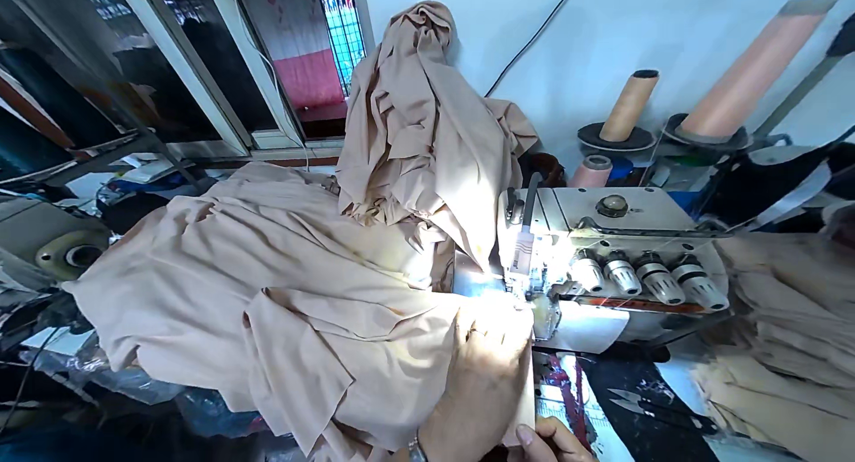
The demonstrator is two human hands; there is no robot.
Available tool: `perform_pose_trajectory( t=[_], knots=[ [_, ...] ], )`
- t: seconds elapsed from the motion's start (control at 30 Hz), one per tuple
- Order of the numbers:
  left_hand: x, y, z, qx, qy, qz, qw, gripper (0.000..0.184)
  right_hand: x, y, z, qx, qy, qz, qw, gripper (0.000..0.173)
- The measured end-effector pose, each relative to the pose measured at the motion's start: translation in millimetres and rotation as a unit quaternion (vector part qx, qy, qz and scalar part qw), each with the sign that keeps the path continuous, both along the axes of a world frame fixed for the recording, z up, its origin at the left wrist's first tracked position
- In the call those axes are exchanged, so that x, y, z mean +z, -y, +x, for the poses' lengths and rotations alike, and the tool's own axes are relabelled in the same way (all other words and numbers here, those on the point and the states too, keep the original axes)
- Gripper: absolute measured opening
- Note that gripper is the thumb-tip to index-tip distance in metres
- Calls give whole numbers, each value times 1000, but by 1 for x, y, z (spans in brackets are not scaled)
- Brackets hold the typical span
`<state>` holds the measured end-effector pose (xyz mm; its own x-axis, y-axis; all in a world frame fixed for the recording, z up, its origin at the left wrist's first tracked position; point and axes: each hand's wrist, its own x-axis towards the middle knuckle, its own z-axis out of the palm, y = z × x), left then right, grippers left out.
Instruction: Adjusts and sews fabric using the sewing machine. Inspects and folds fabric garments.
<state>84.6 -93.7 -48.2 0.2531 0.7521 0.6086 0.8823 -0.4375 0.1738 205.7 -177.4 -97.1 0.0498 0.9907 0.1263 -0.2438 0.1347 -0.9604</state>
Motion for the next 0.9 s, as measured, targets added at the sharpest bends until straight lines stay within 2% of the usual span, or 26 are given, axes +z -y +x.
perform_pose_trajectory(
  t=[0.07, 0.17, 0.3, 0.43, 0.57, 0.63, 0.7, 0.8, 0.9],
  knots=[
    [6, -1, -6, -22, 42, -12, 999, 29, 8, -7, -3, -12, -4, 2, 1000, 15],
    [15, 5, -11, -19, 39, -36, 998, 25, 17, -28, -9, -29, -11, 18, 999, 14],
    [15, -9, -25, -37, 88, -101, 990, 30, 35, -65, -17, -78, -23, 3, 997, 13],
    [23, -38, -43, -57, 106, -161, 980, 28, 50, -90, -24, -132, -5, -51, 990, 37],
    [28, -60, -58, -46, 150, -252, 955, 38, 44, -89, -25, -135, 1, -36, 990, 38],
    [34, -65, -63, -78, 192, -235, 950, 44, 36, -82, -28, -136, 11, -6, 991, 35],
    [46, -72, -61, -80, 185, -201, 959, 41, 27, -73, -34, -135, 50, 22, 989, 31],
    [46, -77, -72, -15, 135, -171, 976, 37, 22, -54, -41, -71, 109, -7, 991, 26],
    [34, -49, -113, 139, 60, -124, 981, 36, 14, -42, -45, 13, 127, -34, 991, 25]
  ],
)
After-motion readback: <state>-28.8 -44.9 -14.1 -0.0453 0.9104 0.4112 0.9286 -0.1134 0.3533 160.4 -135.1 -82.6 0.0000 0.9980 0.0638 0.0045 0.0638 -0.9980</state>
